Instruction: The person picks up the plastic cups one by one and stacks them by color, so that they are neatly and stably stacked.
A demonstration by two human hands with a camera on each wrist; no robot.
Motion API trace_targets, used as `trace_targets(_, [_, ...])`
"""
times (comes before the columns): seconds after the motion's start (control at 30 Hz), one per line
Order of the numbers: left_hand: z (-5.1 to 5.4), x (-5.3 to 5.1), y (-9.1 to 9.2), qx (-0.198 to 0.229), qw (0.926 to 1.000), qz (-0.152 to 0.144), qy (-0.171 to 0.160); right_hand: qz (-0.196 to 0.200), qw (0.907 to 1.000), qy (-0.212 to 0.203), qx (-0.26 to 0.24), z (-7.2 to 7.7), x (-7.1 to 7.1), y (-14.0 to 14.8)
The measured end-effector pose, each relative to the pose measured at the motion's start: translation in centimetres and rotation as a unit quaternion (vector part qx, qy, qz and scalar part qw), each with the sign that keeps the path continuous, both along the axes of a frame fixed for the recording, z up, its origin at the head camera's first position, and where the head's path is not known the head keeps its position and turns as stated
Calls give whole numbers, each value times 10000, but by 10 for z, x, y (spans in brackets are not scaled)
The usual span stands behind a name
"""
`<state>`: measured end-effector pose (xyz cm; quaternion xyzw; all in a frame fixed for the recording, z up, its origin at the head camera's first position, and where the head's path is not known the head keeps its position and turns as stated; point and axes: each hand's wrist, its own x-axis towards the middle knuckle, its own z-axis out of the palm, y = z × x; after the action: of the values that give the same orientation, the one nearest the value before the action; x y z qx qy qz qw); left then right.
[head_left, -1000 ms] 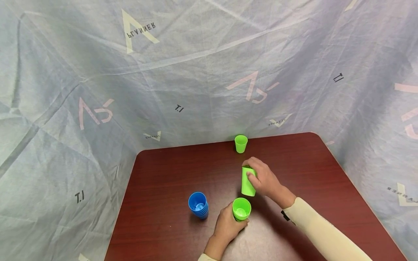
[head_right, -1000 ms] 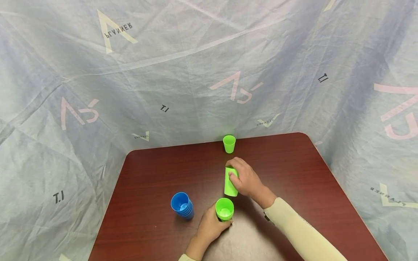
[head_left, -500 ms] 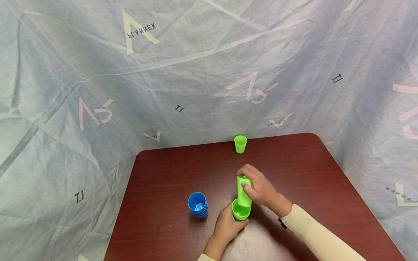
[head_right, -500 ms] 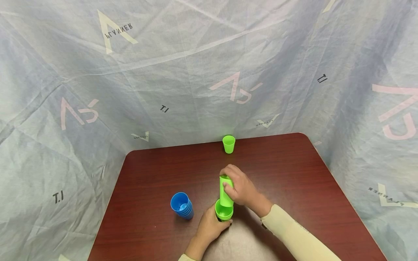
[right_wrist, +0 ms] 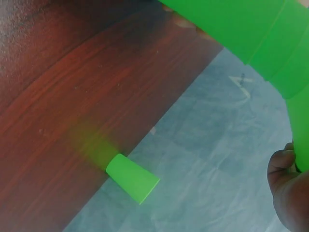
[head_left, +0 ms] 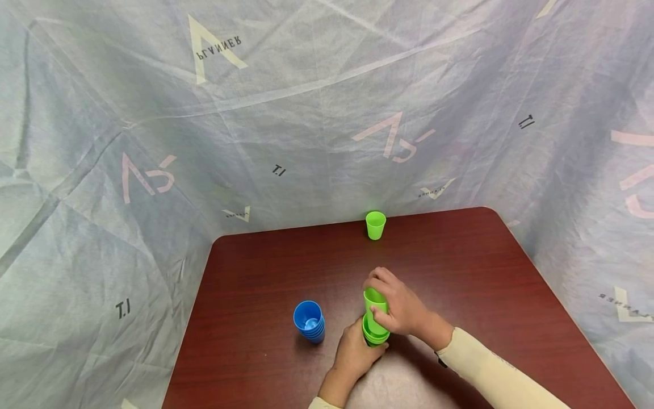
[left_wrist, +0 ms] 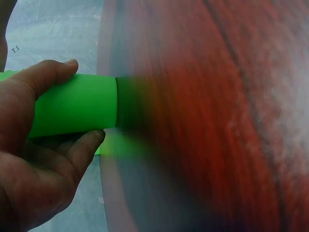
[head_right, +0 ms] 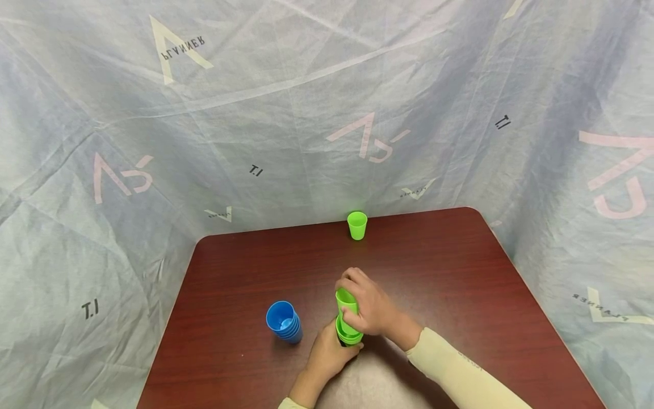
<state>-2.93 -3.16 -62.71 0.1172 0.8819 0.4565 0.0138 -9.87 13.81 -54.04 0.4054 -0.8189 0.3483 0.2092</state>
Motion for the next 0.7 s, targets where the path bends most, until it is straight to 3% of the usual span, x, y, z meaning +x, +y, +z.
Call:
trace_targets(0.23, [1, 0, -1, -37, 10000, -65, 28, 197, 9992, 233, 260, -8, 4, 0])
trace_targets(0.47, [0, -1, -1, -339, 9984, -65, 438, 351, 9972, 495, 448, -17, 8, -2])
trace_targets(0.7, [-1, 0, 0, -357, 9967, -143, 717, 477, 9945, 687, 624, -27, 15, -2])
